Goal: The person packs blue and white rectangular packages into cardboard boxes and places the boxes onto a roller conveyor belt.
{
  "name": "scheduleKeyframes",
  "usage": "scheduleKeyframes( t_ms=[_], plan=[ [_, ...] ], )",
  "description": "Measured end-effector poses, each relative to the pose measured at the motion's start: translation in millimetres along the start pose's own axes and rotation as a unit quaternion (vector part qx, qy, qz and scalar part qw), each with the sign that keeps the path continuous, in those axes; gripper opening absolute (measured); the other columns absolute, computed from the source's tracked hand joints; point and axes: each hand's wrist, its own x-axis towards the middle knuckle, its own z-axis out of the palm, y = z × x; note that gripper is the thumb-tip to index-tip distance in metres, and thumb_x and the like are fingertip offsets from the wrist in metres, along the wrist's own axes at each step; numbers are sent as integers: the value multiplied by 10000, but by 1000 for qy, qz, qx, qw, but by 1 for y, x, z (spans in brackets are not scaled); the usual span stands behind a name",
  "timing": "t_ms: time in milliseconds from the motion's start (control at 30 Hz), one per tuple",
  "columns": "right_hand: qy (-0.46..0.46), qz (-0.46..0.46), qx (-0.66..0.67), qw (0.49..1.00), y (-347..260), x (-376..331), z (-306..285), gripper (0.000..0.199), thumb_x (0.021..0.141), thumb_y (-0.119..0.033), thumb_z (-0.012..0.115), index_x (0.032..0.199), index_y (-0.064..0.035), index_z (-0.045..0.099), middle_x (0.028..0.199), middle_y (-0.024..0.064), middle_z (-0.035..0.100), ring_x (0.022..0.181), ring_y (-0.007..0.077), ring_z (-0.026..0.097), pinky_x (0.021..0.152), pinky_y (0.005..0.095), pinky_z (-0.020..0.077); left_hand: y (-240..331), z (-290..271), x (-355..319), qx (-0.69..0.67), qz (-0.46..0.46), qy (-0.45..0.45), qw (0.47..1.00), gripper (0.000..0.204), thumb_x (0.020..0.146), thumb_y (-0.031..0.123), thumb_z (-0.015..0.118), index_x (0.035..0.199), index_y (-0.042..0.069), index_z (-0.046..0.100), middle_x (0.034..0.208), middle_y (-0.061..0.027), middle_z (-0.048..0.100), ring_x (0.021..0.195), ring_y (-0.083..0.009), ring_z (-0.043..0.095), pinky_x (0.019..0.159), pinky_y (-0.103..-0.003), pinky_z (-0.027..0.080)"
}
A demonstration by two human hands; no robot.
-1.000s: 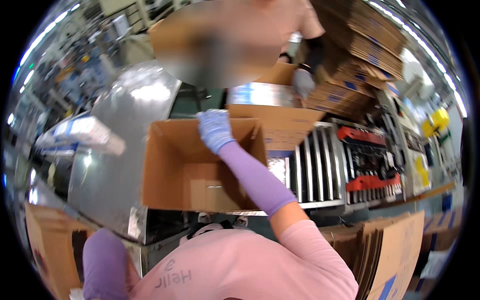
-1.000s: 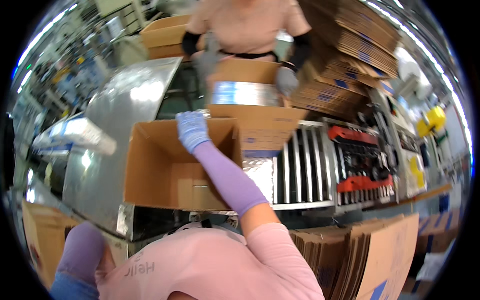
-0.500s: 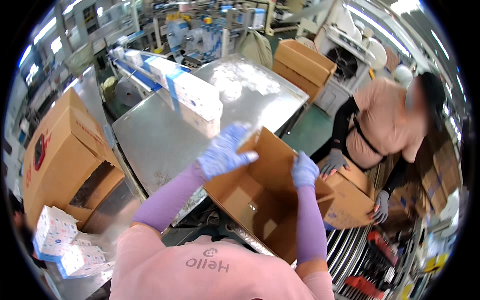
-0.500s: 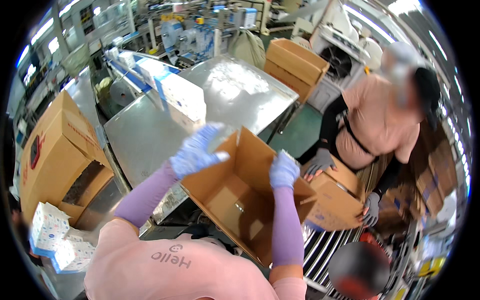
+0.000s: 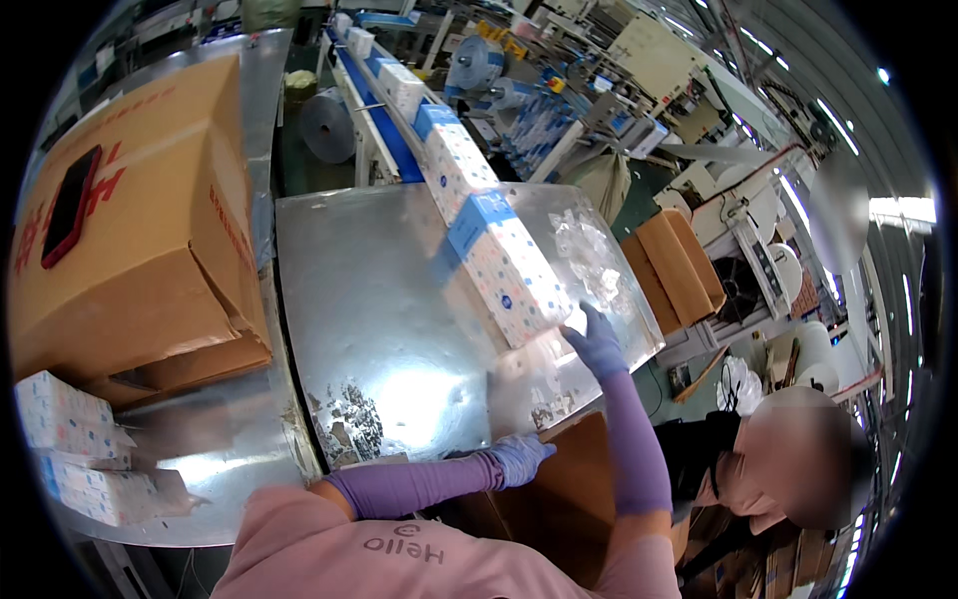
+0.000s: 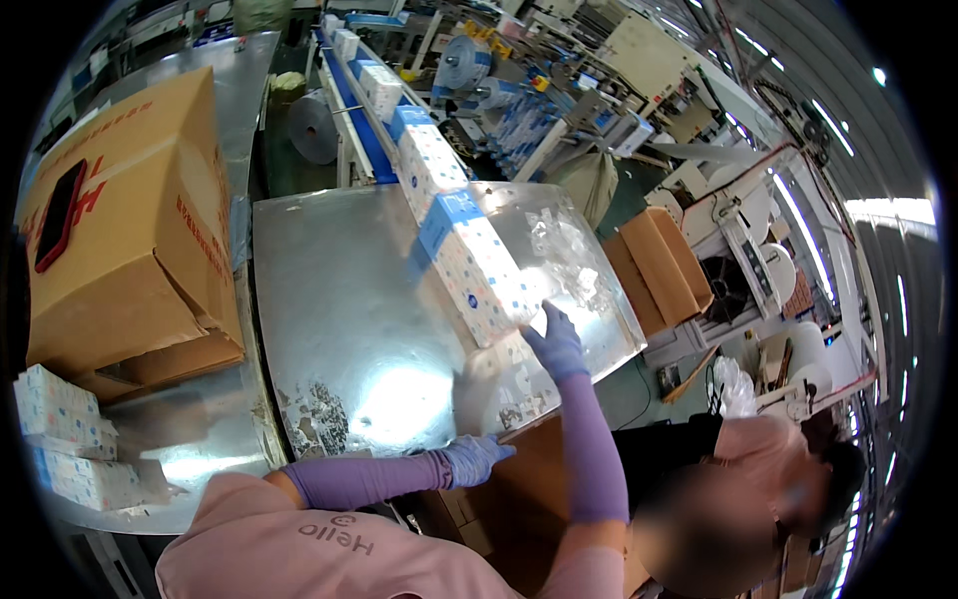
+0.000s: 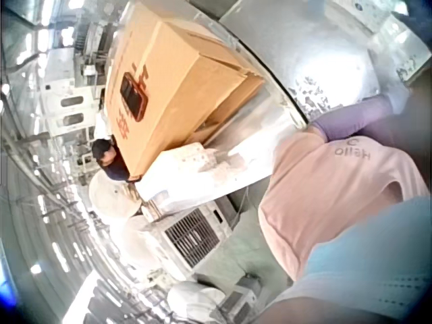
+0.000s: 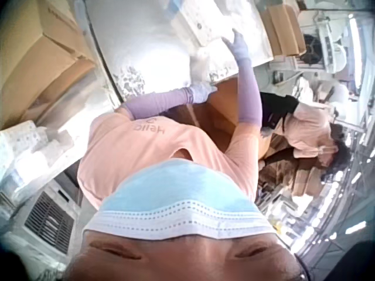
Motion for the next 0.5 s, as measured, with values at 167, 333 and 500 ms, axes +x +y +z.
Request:
scheduleKeyframes(
  t_ms=[167, 333, 500],
  plan=[
    [-106, 101, -149, 978, -28, 80, 68, 1124, 627, -573, 743, 1474, -130, 152, 1373, 291, 344, 1277, 416, 353, 1051, 445, 303, -9, 1, 1, 10, 7, -37, 999, 501, 822, 73, 494, 1312, 178, 485, 1177, -195, 528, 889, -364, 638, 743, -451, 527],
    [-104, 59, -102, 988, 29, 37, 59, 1032, 657, -396, 753, 1479, -206, 160, 1215, 237, 480, 1176, 380, 447, 992, 448, 350, -17, 1, 4, -11, 30, -18, 999, 516, 799, 67, 476, 1306, 163, 496, 1114, -186, 551, 837, -364, 638, 698, -433, 533],
    [-230, 108, -249, 935, 134, -64, -2, 1164, 610, -364, 801, 1490, -198, 58, 1366, 190, 359, 1304, 365, 307, 1086, 477, 219, -51, 13, 2, -134, 248, 127, 951, 594, 874, 105, 457, 1444, 152, 295, 1063, -181, 560, 894, -329, 602, 799, -394, 494]
  ],
)
